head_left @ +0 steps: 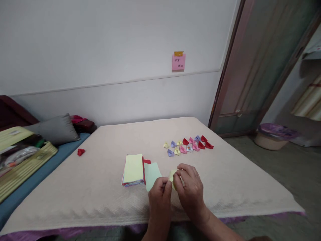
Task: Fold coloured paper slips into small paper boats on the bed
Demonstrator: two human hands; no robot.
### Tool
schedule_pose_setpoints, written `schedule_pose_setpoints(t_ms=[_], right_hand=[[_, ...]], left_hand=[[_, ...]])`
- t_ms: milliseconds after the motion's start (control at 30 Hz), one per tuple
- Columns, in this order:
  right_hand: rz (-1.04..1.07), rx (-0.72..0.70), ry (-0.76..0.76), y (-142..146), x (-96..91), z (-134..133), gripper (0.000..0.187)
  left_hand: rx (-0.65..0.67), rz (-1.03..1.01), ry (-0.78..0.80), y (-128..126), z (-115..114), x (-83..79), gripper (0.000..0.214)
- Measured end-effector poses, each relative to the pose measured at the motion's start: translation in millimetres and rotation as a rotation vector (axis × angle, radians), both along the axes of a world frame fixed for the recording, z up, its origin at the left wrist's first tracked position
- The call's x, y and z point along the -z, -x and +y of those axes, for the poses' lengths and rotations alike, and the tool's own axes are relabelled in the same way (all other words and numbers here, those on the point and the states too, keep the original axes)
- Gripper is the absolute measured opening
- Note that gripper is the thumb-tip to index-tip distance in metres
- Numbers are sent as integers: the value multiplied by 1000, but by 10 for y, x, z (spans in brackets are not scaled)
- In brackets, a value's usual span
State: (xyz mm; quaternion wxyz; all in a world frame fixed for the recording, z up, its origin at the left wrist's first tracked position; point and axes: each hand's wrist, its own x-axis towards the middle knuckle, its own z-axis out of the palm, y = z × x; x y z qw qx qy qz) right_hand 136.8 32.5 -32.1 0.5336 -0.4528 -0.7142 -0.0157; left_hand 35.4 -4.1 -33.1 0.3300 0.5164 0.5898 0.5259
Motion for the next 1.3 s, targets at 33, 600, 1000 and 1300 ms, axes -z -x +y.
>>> schedule_pose_setpoints(t_ms=[33,600,1000,1300], right_hand=[[5,9,-6,8,-1,-6,20],[606,-612,808,-168,-225,120,29],[628,-623,853,-75,-95,99,15],[271,-387,665,1,-20,14,18]], left_hand=[[-22,-6,4,-2,2,5,19],[144,-723,289,266,187,-42,24],[184,-697,256,151,100,-107,24],[106,-612,160,56,88,18,18]])
